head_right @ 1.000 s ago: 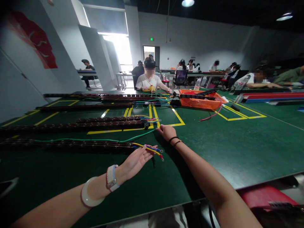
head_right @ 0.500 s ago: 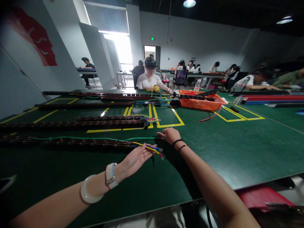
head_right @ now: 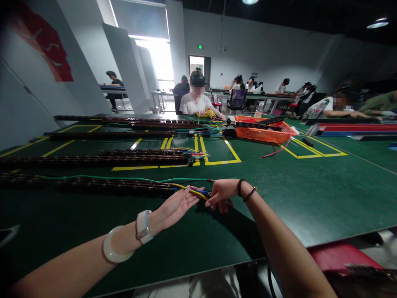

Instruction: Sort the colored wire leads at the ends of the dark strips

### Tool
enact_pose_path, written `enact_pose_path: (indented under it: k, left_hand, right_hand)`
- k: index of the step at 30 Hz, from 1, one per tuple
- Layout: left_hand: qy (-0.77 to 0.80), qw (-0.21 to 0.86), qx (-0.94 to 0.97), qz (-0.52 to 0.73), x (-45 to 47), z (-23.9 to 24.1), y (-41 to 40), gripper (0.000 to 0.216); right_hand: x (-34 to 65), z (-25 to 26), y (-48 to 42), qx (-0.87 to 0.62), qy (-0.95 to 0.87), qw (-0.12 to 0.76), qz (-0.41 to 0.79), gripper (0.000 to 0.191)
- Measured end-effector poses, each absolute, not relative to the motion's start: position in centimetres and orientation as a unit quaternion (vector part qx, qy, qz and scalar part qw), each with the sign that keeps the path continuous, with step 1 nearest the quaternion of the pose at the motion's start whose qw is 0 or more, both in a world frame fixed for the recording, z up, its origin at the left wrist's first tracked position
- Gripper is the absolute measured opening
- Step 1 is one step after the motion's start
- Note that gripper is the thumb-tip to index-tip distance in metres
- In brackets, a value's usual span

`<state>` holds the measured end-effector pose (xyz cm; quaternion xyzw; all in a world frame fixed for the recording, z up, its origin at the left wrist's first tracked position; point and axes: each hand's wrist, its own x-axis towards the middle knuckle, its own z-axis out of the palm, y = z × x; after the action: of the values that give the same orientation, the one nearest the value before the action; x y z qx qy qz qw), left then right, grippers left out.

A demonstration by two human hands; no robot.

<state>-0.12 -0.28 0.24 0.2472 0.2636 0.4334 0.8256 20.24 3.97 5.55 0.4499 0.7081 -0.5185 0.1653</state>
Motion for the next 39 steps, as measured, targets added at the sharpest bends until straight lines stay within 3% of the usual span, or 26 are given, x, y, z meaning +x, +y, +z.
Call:
enact_pose_path:
  k: [7,14,29,39]
  left_hand:
    - [0.269,0.822,0.248,0.436,-0.2,-0.1,-0.2,0.016]
    - [0.295,0.819,0.244,0.428,-0.1,0.7,-0.4,0.019]
    - [0.306,0.809,0.254,0.432,-0.3,0.4,-0.2,0.017]
    - [0.302,0.812,0.263,0.424,-0.5,-0.3,0.0,0.015]
  right_hand:
    - [20.8,5.8,4.2,0.437,0.726,0.121,-0.517,0.052]
    - [21.8,5.5,5.5,0.525,0.791,-0.048,-0.311,0.044]
    - [19.6,2.7,6.6,0.587,0.78,0.012,-0.214,0.035]
    - [21.6,4.1,6.1,0.548,0.778,-0.008,-0.308,0.053]
